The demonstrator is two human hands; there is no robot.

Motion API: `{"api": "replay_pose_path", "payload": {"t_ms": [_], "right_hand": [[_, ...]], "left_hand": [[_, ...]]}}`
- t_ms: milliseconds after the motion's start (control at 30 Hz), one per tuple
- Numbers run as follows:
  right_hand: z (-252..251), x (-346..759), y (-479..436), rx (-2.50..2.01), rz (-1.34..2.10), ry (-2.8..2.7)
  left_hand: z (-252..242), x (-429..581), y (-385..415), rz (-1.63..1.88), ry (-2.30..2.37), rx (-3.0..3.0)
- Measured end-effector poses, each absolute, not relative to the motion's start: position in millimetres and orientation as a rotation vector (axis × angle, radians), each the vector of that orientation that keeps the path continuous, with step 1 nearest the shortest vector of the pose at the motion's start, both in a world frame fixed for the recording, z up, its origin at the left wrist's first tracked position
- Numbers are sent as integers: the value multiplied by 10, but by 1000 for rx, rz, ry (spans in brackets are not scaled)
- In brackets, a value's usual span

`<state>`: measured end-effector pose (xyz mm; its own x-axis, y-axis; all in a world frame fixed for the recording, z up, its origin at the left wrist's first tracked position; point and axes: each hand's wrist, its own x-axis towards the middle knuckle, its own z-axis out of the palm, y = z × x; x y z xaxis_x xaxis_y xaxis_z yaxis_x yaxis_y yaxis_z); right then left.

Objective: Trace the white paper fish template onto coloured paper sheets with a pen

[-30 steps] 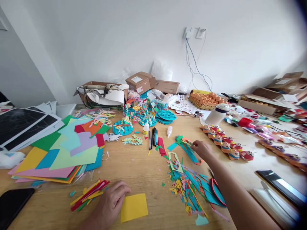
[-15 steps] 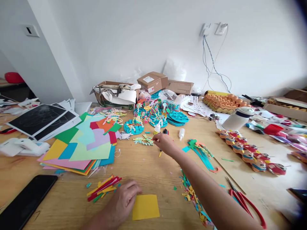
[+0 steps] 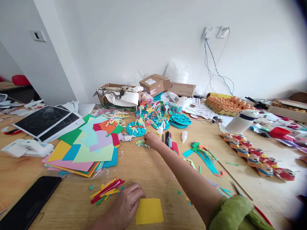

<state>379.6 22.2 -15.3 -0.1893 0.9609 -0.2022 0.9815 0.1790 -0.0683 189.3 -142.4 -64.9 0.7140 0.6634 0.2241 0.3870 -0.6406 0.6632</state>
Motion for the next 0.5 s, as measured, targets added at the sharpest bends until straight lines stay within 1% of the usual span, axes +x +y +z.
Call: {"api": "replay_pose_path", "payload": {"t_ms": [267,500], "right_hand": [[-24,3932,102,2004,-237,2391],[10,4033,-143,1994,-229,2602]], "left_hand": [[-693,1890,-1424,622,801,2330],[-658,1904,-1436,600,817,2332]]}}
